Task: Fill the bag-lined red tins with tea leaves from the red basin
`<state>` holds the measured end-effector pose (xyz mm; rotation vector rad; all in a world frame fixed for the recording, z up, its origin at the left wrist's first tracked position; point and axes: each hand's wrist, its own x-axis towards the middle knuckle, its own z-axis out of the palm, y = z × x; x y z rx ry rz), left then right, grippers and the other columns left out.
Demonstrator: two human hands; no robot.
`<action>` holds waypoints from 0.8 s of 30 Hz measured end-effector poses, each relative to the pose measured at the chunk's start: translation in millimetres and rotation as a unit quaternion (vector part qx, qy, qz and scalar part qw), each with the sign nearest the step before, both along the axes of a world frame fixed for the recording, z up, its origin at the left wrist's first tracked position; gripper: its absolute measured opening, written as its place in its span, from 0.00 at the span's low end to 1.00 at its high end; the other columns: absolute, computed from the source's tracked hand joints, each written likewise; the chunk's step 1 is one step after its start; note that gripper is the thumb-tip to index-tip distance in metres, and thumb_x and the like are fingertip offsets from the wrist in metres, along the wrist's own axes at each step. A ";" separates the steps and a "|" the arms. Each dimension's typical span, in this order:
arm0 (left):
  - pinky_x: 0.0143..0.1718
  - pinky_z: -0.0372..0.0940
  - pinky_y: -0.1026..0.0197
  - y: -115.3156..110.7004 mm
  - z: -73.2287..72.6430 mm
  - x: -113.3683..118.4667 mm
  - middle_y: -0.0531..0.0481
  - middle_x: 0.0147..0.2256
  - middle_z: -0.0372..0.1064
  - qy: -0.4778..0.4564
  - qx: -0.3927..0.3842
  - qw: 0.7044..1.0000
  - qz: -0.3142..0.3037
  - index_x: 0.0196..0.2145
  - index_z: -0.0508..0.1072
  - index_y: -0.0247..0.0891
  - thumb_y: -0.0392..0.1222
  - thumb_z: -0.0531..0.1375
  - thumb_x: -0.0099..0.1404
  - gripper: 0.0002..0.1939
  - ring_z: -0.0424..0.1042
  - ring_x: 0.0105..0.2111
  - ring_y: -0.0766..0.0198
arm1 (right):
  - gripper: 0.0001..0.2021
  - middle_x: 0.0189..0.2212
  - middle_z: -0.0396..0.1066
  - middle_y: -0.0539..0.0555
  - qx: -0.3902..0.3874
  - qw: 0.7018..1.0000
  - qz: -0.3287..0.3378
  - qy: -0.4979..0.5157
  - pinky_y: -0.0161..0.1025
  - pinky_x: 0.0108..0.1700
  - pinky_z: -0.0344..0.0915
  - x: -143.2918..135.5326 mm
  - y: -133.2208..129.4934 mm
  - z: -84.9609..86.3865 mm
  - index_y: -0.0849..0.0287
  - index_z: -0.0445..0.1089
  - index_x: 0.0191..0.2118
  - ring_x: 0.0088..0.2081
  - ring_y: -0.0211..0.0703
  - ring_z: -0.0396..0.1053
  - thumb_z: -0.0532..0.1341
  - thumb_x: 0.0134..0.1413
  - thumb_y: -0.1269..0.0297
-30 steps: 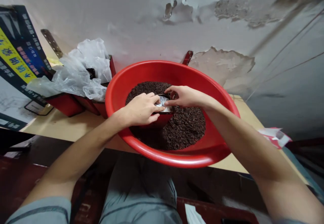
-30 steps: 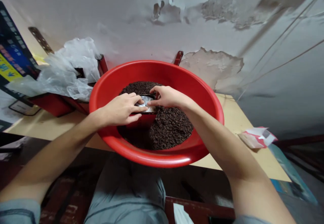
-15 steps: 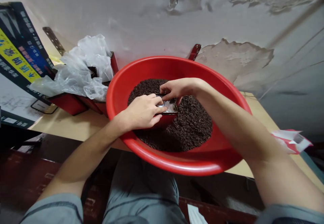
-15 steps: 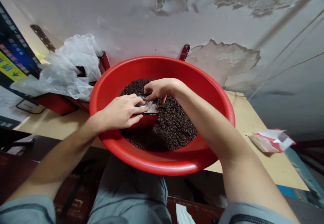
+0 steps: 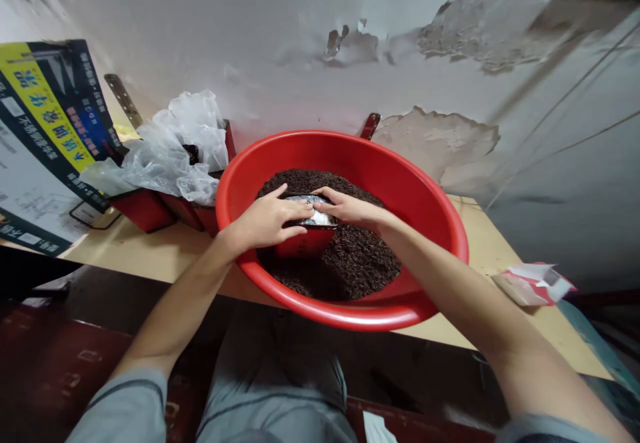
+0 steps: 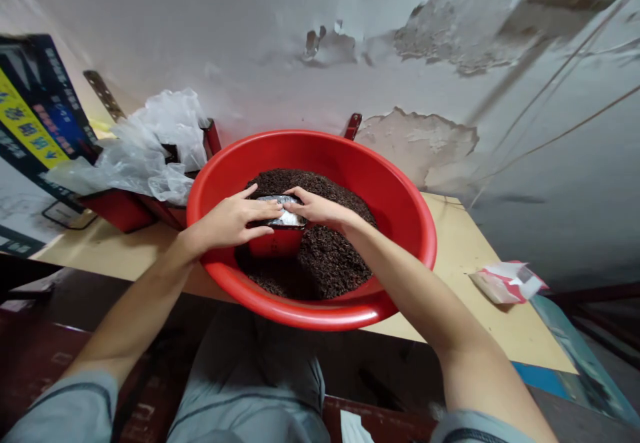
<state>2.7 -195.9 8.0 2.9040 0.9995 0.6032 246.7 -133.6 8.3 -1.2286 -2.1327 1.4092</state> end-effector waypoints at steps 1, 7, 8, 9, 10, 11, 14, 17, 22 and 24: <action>0.69 0.52 0.40 1.3 -2.1 -5.1 0.45 0.58 0.74 -0.019 0.006 1.000 -0.007 0.57 0.76 0.42 0.44 0.63 0.71 0.18 0.69 0.60 0.53 | 0.24 0.42 0.71 0.50 -0.011 1.000 -0.002 0.028 0.31 0.33 0.64 0.8 -3.9 -1.1 0.53 0.62 0.60 0.37 0.38 0.67 0.63 0.62 0.51; 0.55 0.67 0.45 -2.0 -5.7 -15.3 0.38 0.52 0.74 -0.075 0.039 0.996 -0.003 0.51 0.81 0.39 0.49 0.68 0.65 0.19 0.73 0.52 0.49 | 0.35 0.50 0.69 0.54 -0.052 0.997 0.043 0.033 0.33 0.38 0.69 9.6 -13.4 7.8 0.53 0.56 0.64 0.45 0.42 0.68 0.69 0.54 0.57; 0.55 0.67 0.44 -3.3 -4.2 -13.4 0.39 0.51 0.75 -0.066 0.044 0.997 -0.006 0.50 0.81 0.38 0.49 0.68 0.66 0.18 0.73 0.50 0.49 | 0.36 0.49 0.69 0.55 -0.042 0.998 0.043 0.011 0.32 0.36 0.68 9.8 -13.2 10.0 0.54 0.56 0.64 0.44 0.42 0.68 0.69 0.53 0.57; 0.55 0.67 0.44 -4.3 -1.8 -11.3 0.39 0.50 0.76 -0.051 0.049 0.997 -0.008 0.48 0.82 0.38 0.50 0.68 0.66 0.17 0.73 0.50 0.49 | 0.36 0.48 0.69 0.55 -0.031 0.999 0.040 -0.011 0.32 0.34 0.67 9.5 -12.9 11.7 0.55 0.56 0.64 0.42 0.42 0.68 0.70 0.53 0.57; 0.57 0.66 0.42 -5.1 1.2 -9.6 0.39 0.50 0.76 -0.031 0.054 0.998 -0.007 0.48 0.82 0.37 0.50 0.67 0.66 0.17 0.74 0.49 0.49 | 0.36 0.47 0.70 0.55 -0.019 0.999 0.038 -0.028 0.32 0.32 0.66 8.9 -12.7 12.9 0.55 0.56 0.63 0.41 0.41 0.68 0.70 0.52 0.57; 0.59 0.64 0.41 -5.6 4.6 -8.6 0.39 0.50 0.76 -0.008 0.060 0.998 -0.006 0.48 0.82 0.37 0.50 0.67 0.67 0.16 0.74 0.50 0.49 | 0.36 0.47 0.70 0.55 -0.010 0.999 0.036 -0.038 0.31 0.31 0.65 8.2 -12.7 13.7 0.55 0.57 0.63 0.40 0.41 0.67 0.71 0.52 0.57; 0.63 0.58 0.39 -7.1 16.0 -10.4 0.41 0.52 0.76 0.042 0.069 0.997 -0.016 0.50 0.80 0.39 0.46 0.66 0.68 0.15 0.74 0.51 0.50 | 0.35 0.46 0.69 0.54 -0.018 0.999 0.037 -0.021 0.31 0.30 0.65 6.9 -13.6 13.9 0.56 0.56 0.62 0.40 0.40 0.67 0.70 0.52 0.57; 0.59 0.62 0.46 -10.2 23.7 -14.7 0.42 0.51 0.76 0.036 0.056 0.997 -0.024 0.49 0.81 0.40 0.44 0.66 0.68 0.13 0.73 0.51 0.53 | 0.35 0.45 0.69 0.53 -0.041 0.998 0.040 0.000 0.31 0.31 0.65 8.0 -14.6 13.8 0.54 0.56 0.63 0.40 0.39 0.67 0.69 0.52 0.56; 0.56 0.62 0.51 -14.3 25.5 -10.4 0.46 0.45 0.80 0.022 0.015 1.000 -0.016 0.46 0.81 0.41 0.46 0.63 0.70 0.11 0.75 0.46 0.57 | 0.33 0.46 0.69 0.54 -0.028 0.999 0.038 -0.008 0.31 0.31 0.65 8.5 -16.9 17.7 0.56 0.57 0.62 0.40 0.40 0.67 0.68 0.54 0.57; 0.57 0.60 0.50 -13.7 26.4 -7.1 0.47 0.43 0.80 0.034 0.004 0.999 -0.012 0.45 0.81 0.41 0.48 0.63 0.71 0.12 0.75 0.46 0.57 | 0.31 0.47 0.69 0.54 -0.018 0.999 0.034 -0.018 0.31 0.31 0.65 6.2 -17.2 20.0 0.56 0.57 0.61 0.40 0.39 0.67 0.68 0.55 0.58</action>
